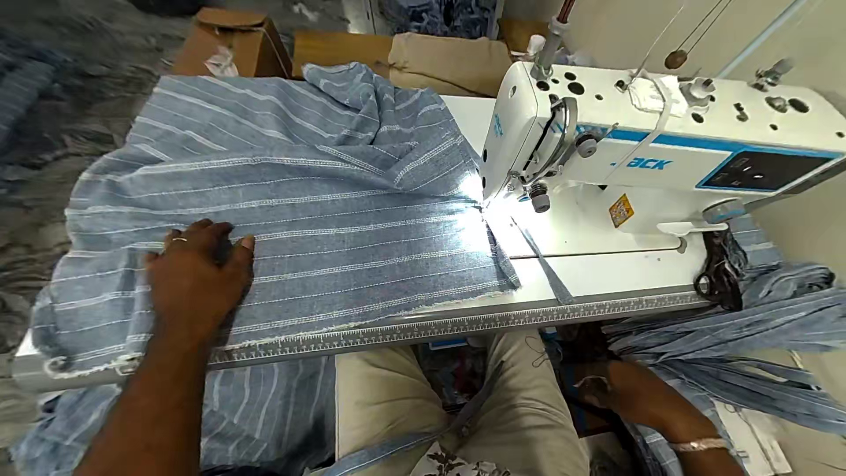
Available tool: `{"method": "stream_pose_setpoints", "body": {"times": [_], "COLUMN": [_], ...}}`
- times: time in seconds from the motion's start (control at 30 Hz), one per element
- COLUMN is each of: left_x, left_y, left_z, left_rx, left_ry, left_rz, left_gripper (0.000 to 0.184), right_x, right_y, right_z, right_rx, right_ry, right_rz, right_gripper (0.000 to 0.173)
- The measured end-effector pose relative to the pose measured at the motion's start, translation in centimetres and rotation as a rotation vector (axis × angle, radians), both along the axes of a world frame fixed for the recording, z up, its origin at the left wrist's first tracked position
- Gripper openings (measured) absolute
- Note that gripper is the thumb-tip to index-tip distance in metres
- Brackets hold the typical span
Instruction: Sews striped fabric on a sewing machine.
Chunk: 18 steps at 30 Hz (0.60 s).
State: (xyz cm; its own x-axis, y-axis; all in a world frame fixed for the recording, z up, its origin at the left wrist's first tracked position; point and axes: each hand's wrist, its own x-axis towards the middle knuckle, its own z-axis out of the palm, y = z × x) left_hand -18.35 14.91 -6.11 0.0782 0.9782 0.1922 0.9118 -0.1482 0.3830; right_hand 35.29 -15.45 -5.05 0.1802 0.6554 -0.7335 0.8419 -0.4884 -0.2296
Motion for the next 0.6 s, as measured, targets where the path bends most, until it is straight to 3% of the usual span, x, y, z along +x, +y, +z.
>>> {"method": "stream_pose_setpoints", "body": {"times": [0.03,0.1,0.2,0.27,0.37,0.5,0.6], "left_x": [1.2,5.4,14.8,20.4,25.2,26.4,26.3], "left_y": [-0.4,-2.3,-6.5,-9.2,-10.8,-10.5,-10.2], "left_z": [0.4,1.7,3.3,3.6,2.6,2.3,2.4], "left_rx": [0.017,0.029,-0.036,-0.132,-0.207,-0.232,-0.23], "left_ry": [-0.028,-0.081,-0.147,-0.098,0.044,0.161,0.192], "left_rz": [-0.021,-0.105,-0.389,-0.573,-0.678,-0.683,-0.673], "left_gripper": [0.049,0.04,0.031,0.03,0.044,0.033,0.036], "right_x": [0.0,-1.7,-6.0,-8.0,-7.3,-3.6,-1.6], "right_y": [-0.3,0.8,6.7,11.1,14.7,14.7,13.8], "right_z": [1.0,3.2,3.7,2.8,1.4,1.3,1.1], "right_rx": [0.05,0.354,0.756,0.787,0.832,0.753,0.747], "right_ry": [-0.005,0.013,-0.013,-0.015,0.06,0.415,0.426], "right_rz": [-0.016,-0.029,0.0,-0.006,-0.014,-0.009,0.16], "right_gripper": [0.044,0.036,0.039,0.046,0.03,0.018,0.023]}}
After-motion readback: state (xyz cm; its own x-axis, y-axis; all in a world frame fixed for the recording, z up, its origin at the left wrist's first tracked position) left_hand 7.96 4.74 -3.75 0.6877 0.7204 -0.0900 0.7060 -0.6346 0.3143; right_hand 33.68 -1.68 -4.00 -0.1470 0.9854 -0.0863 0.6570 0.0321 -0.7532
